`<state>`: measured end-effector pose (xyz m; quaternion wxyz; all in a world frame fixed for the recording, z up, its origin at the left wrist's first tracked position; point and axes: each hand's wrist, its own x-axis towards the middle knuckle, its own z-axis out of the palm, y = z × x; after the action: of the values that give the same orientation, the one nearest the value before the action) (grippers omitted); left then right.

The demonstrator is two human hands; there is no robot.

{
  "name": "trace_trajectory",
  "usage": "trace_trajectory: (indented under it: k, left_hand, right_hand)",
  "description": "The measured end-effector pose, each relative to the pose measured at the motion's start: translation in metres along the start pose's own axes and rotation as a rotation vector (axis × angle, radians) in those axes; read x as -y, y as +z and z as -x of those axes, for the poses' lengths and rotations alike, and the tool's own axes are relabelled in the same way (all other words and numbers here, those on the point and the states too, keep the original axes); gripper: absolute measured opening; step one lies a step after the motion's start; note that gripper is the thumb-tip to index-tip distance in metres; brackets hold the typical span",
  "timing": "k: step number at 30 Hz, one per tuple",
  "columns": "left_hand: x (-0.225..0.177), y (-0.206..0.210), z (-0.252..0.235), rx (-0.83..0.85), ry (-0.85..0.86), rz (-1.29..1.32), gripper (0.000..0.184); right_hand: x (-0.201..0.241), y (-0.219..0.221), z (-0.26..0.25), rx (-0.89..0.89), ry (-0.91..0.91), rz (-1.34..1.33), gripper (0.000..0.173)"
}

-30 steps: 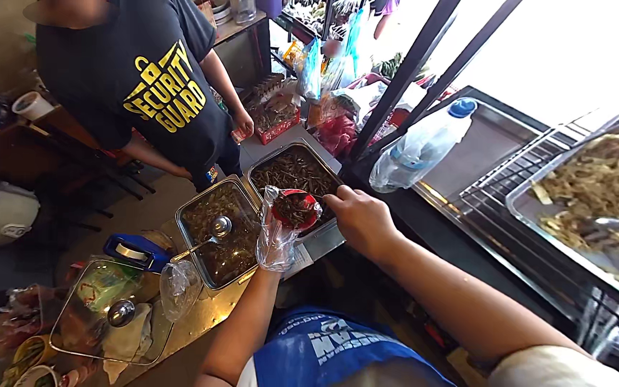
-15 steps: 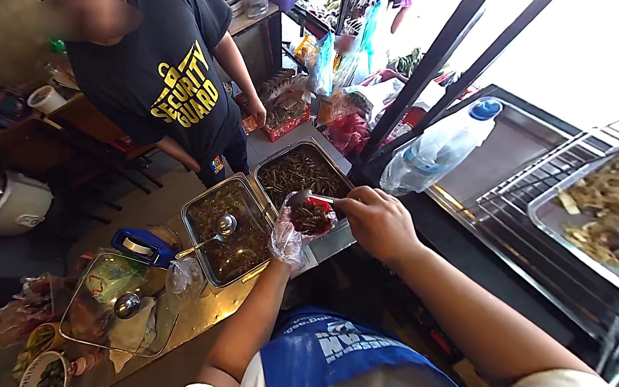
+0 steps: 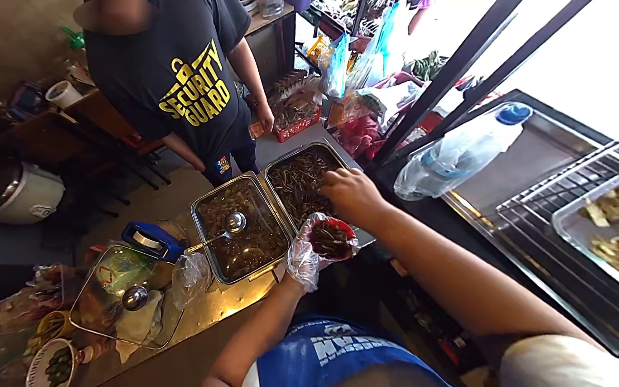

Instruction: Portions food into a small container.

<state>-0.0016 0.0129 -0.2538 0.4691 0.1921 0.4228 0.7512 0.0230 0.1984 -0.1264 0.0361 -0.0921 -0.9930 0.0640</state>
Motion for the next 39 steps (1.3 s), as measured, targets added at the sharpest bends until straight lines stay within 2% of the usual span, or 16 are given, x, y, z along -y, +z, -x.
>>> trace_trajectory:
  k: [4,6,10,14,19,24,28,32,39]
  left_hand:
    - [-0.011,-0.002,0.006,-0.034,-0.013,0.004,0.050]
    - [-0.020,-0.007,0.008,-0.059,-0.010,0.001,0.051]
    - [-0.044,-0.013,0.001,-0.109,-0.002,0.101,0.051]
    - [-0.054,-0.026,-0.002,-0.120,0.072,0.043,0.055]
    - [-0.061,-0.032,-0.003,-0.098,0.121,0.015,0.052]
    - [-0.059,-0.042,0.004,-0.132,0.091,0.015,0.052]
    - [-0.067,-0.038,0.004,-0.149,0.053,0.032,0.047]
    - [-0.063,-0.048,0.005,-0.113,0.096,0.009,0.050]
    - [-0.057,-0.046,0.001,-0.137,0.111,-0.024,0.052]
  right_hand:
    - [-0.029,-0.004,0.026,-0.158,0.165,-0.061,0.018]
    - [-0.042,-0.006,0.044,-0.139,0.338,-0.127,0.018]
    - [-0.054,0.005,0.077,0.046,0.660,-0.102,0.020]
    - [-0.045,0.024,0.072,0.273,0.803,-0.034,0.023]
    - [-0.044,0.032,0.073,0.361,0.877,-0.098,0.012]
    - [-0.047,0.045,0.071,0.403,0.852,-0.302,0.022]
    - [-0.051,0.076,0.060,0.346,0.848,-0.565,0.027]
    - [-0.063,0.095,0.065,0.239,0.924,-0.768,0.025]
    - [-0.062,0.072,0.076,0.150,0.932,-0.730,0.023]
